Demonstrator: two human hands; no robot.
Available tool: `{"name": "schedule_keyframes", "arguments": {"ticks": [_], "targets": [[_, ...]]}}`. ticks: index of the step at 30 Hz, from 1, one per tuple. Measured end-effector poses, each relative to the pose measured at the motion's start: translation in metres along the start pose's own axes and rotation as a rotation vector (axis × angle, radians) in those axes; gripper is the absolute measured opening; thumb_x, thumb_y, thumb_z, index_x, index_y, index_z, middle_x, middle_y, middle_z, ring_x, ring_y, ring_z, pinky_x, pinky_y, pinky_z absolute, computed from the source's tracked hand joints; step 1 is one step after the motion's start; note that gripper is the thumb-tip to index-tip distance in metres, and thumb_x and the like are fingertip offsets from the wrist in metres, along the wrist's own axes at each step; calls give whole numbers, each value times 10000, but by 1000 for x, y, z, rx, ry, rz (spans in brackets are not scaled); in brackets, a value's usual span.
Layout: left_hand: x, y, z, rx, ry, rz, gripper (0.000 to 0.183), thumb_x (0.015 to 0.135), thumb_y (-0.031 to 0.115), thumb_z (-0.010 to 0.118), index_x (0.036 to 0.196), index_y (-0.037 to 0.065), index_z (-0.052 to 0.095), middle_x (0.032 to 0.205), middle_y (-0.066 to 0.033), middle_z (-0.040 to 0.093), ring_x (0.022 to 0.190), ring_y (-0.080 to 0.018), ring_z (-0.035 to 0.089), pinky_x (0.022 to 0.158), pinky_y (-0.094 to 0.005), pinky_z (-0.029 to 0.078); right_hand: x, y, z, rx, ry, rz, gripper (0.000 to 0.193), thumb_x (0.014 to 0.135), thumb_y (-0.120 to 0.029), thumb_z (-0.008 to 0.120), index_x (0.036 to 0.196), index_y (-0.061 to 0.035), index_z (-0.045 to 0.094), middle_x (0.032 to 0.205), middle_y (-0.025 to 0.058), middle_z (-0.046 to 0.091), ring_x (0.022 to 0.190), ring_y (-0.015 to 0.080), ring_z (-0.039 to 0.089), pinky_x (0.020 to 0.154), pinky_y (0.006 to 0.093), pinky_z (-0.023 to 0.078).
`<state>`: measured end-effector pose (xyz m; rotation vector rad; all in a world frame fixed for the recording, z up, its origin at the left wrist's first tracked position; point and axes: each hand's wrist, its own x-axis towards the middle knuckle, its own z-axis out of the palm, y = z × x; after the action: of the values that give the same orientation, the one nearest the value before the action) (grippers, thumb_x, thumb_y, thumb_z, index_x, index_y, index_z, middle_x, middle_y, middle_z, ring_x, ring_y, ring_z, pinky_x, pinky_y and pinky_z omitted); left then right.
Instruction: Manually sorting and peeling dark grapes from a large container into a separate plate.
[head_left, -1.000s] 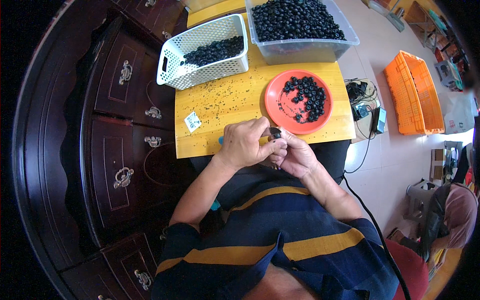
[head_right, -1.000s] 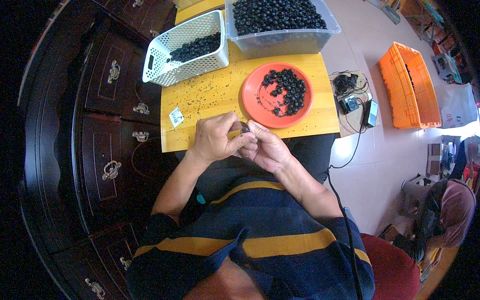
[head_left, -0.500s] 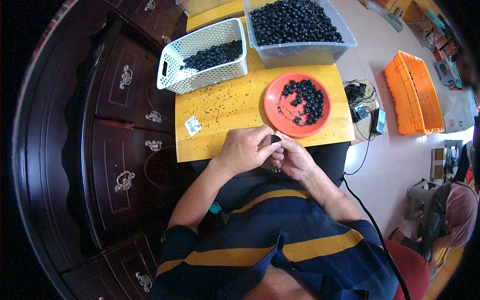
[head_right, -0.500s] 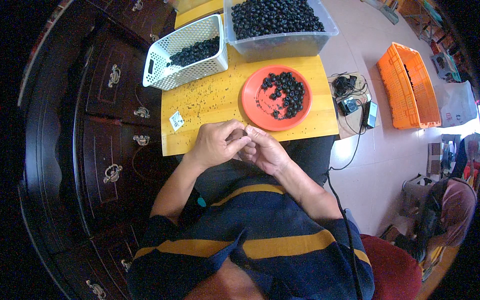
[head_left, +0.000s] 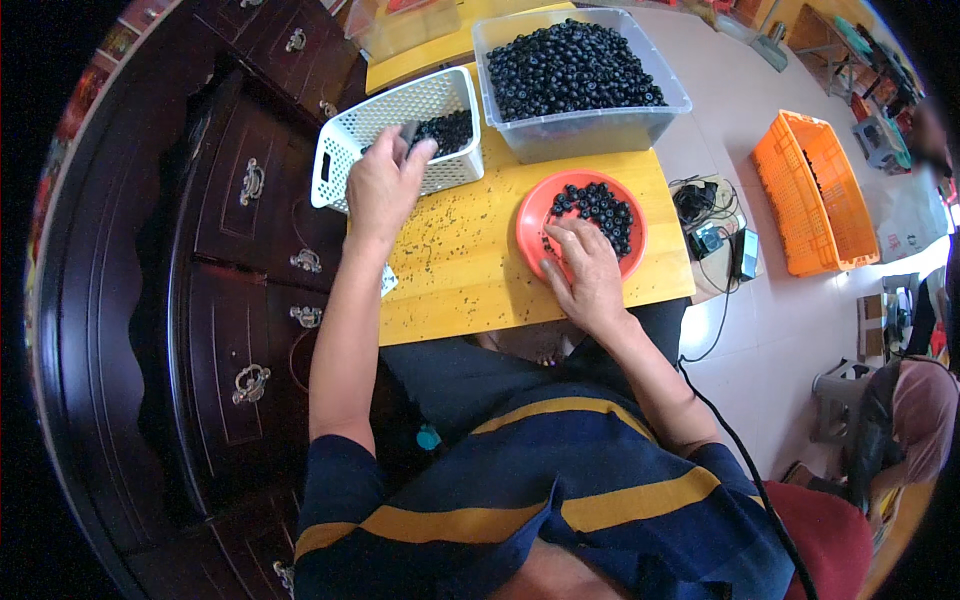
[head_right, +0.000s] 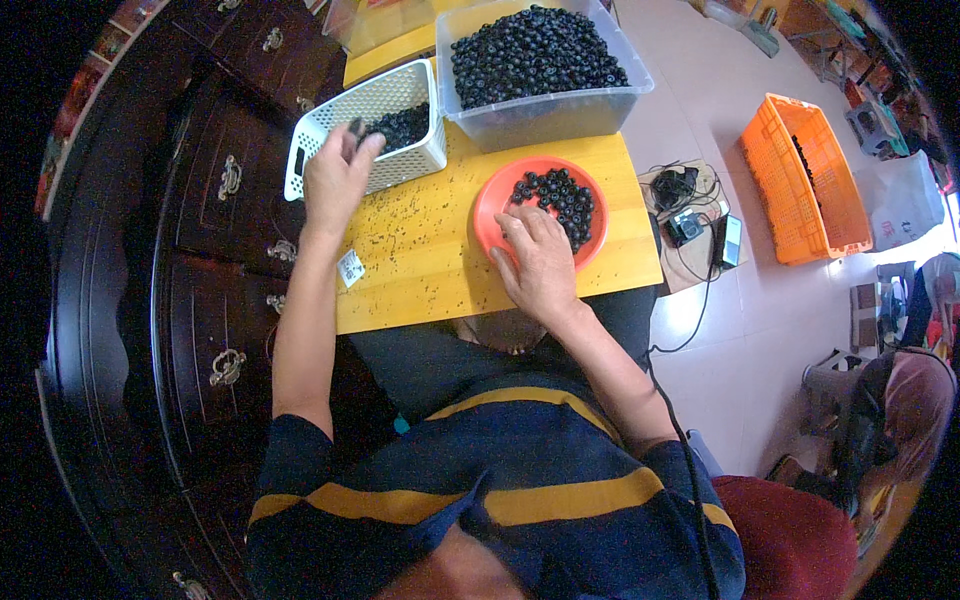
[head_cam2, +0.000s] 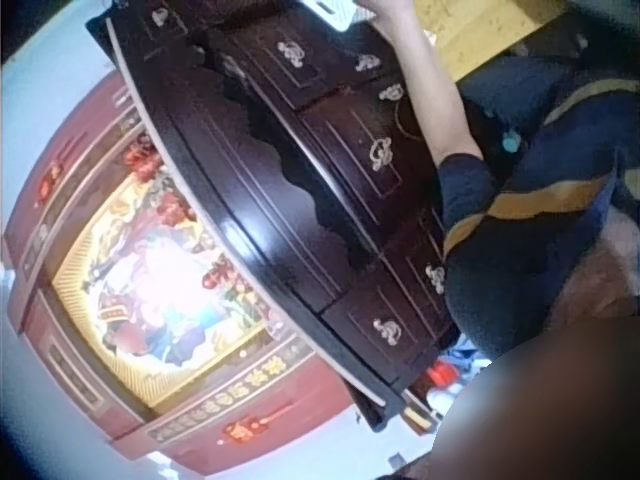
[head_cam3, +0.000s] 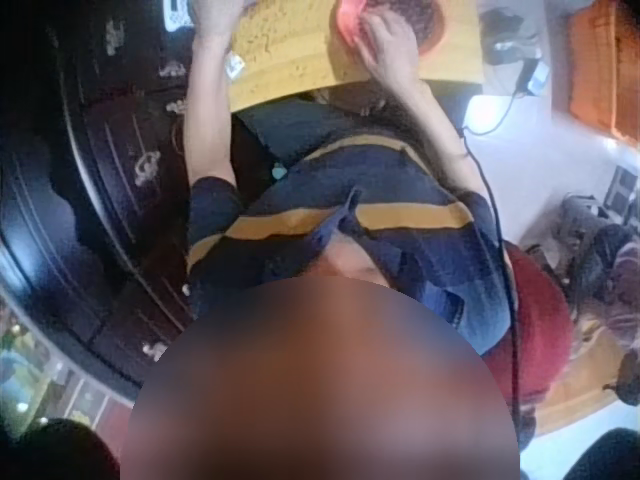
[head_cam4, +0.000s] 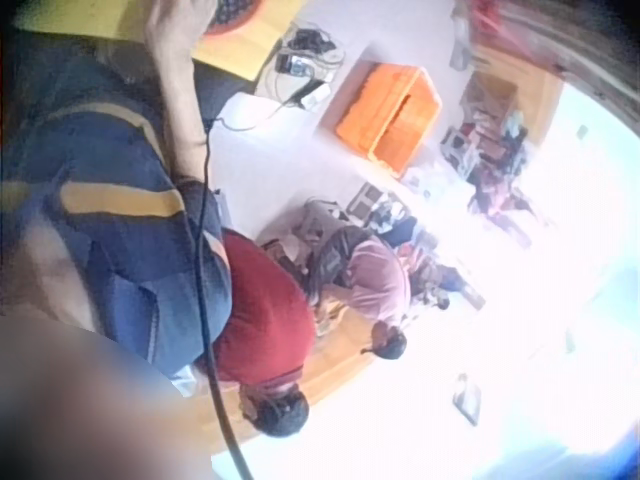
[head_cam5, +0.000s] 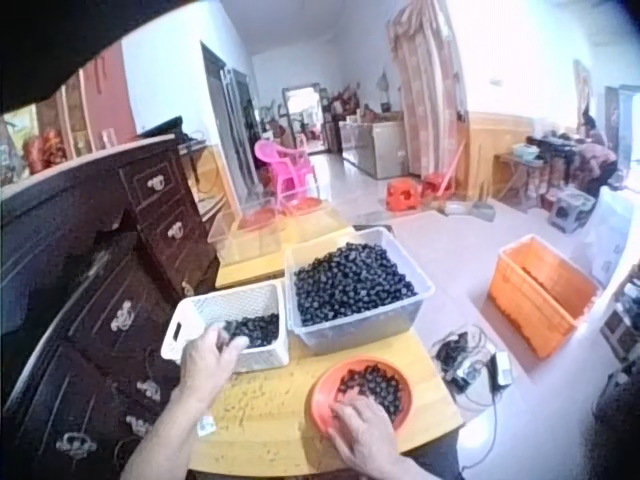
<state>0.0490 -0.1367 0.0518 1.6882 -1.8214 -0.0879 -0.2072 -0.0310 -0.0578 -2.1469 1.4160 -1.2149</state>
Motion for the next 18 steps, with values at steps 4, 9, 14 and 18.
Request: {"name": "schedule_keyframes", "arguments": {"ticks": [4,9,14,18], "targets": [[-49,8,38,-32,-334,-69,344,872,370,726,1003,59,657,771,-135,688,691,-321,687,627,-455,518,8,27,15,-248,-58,-14,555,832,-224,727,1325,-63,529,1372,190,503,1319,393,453,1081,519,393],[-106,-5,96,-244,-412,-184,448,855,341,735,1153,22,637,879,-178,716,812,-330,711,744,-440,551,23,30,33,-418,-213,96,679,869,-348,696,1447,-95,444,1517,215,371,1433,396,328,1151,538,321],[-103,13,116,-279,-523,-266,557,890,300,724,1313,-20,551,1090,-203,706,1010,-270,695,896,-385,539,35,42,33,-488,-282,129,729,889,-376,673,1497,-96,385,1564,223,308,1454,399,293,1172,548,281],[-110,5,139,-446,-460,-274,458,878,220,719,1246,-12,576,925,-156,701,841,-257,706,766,-388,555,41,53,42,-547,-234,90,680,906,-374,641,1475,-70,426,1538,222,353,1431,393,327,1159,550,295]]}}
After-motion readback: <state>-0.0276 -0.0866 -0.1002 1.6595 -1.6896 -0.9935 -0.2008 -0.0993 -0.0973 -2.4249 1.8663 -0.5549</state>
